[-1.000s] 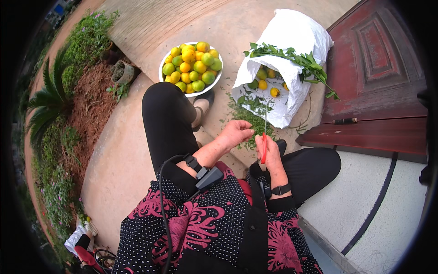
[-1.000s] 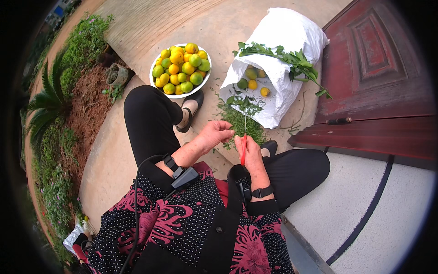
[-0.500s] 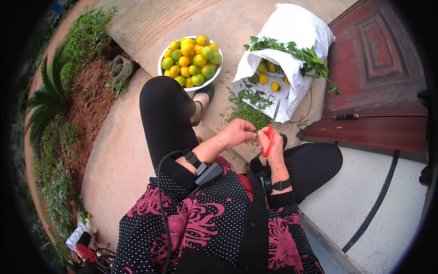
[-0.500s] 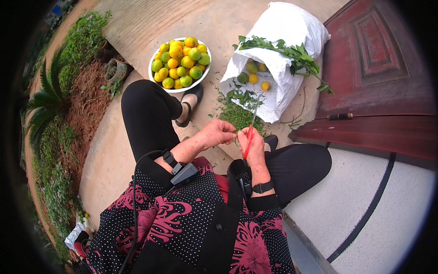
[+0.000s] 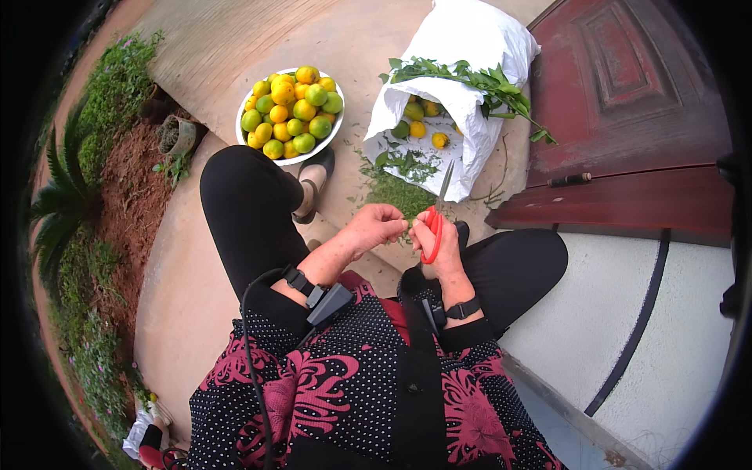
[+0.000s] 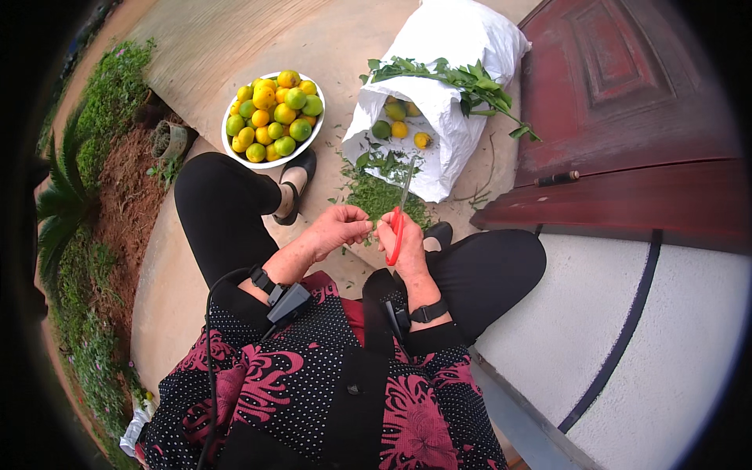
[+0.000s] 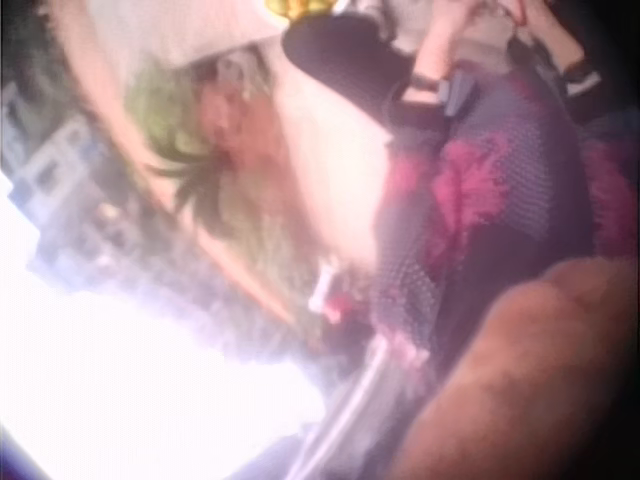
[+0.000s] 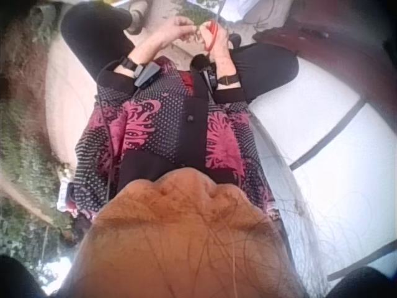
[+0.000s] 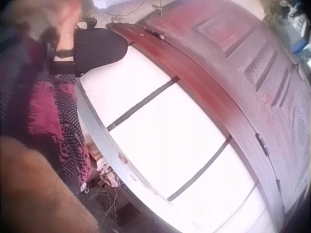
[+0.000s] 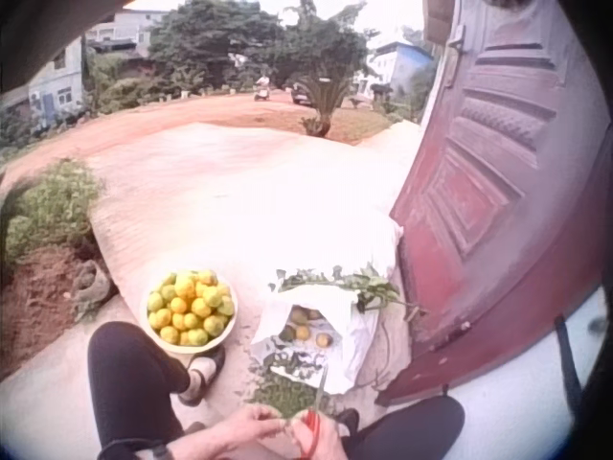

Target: The person trims leaves from branches using red-handled scissors, then cuts several citrus fruits in half and places them into a white plastic basket.

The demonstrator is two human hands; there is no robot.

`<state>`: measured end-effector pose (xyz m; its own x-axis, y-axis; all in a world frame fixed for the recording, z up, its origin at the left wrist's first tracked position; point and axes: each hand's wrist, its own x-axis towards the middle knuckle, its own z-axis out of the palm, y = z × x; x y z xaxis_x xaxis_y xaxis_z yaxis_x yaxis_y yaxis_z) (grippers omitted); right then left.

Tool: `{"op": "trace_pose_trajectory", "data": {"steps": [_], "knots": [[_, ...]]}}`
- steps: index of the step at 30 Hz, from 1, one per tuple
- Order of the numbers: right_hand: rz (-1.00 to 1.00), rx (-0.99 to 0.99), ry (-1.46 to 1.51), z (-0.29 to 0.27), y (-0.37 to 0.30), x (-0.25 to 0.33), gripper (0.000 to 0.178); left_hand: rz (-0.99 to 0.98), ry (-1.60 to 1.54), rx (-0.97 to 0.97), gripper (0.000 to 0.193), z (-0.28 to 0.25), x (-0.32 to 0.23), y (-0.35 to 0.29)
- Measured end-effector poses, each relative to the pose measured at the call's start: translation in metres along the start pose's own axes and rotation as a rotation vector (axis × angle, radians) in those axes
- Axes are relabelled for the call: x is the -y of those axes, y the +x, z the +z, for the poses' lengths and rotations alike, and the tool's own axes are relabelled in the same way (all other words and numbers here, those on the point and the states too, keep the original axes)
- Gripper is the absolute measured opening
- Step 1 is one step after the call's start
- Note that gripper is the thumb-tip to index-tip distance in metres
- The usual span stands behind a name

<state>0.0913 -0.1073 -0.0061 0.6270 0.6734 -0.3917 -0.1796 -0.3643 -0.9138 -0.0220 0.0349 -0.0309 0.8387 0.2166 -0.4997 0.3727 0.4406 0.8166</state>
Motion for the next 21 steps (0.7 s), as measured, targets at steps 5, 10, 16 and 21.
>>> {"op": "trace_pose_trajectory", "data": {"steps": [5, 10, 16, 21], "knots": [[0.01, 0.012, 0.039, 0.0051, 0.0016, 0.0032, 0.013, 0.025, -0.103, -0.007, 0.015, 0.0002, 0.0007, -0.0027], [0.028, 0.047, 0.127, 0.0038, 0.0001, 0.0041, 0.014, -0.002, -0.27, -0.073, 0.016, 0.0, -0.0005, -0.0037], [0.052, 0.044, 0.212, 0.0051, -0.0013, 0.0046, 0.015, 0.009, -0.279, -0.095, 0.018, -0.0046, -0.0028, -0.004], [0.06, 0.047, 0.261, 0.0053, -0.0017, 0.0066, 0.014, 0.05, -0.325, -0.102, 0.016, -0.0033, -0.0028, -0.003]]}}
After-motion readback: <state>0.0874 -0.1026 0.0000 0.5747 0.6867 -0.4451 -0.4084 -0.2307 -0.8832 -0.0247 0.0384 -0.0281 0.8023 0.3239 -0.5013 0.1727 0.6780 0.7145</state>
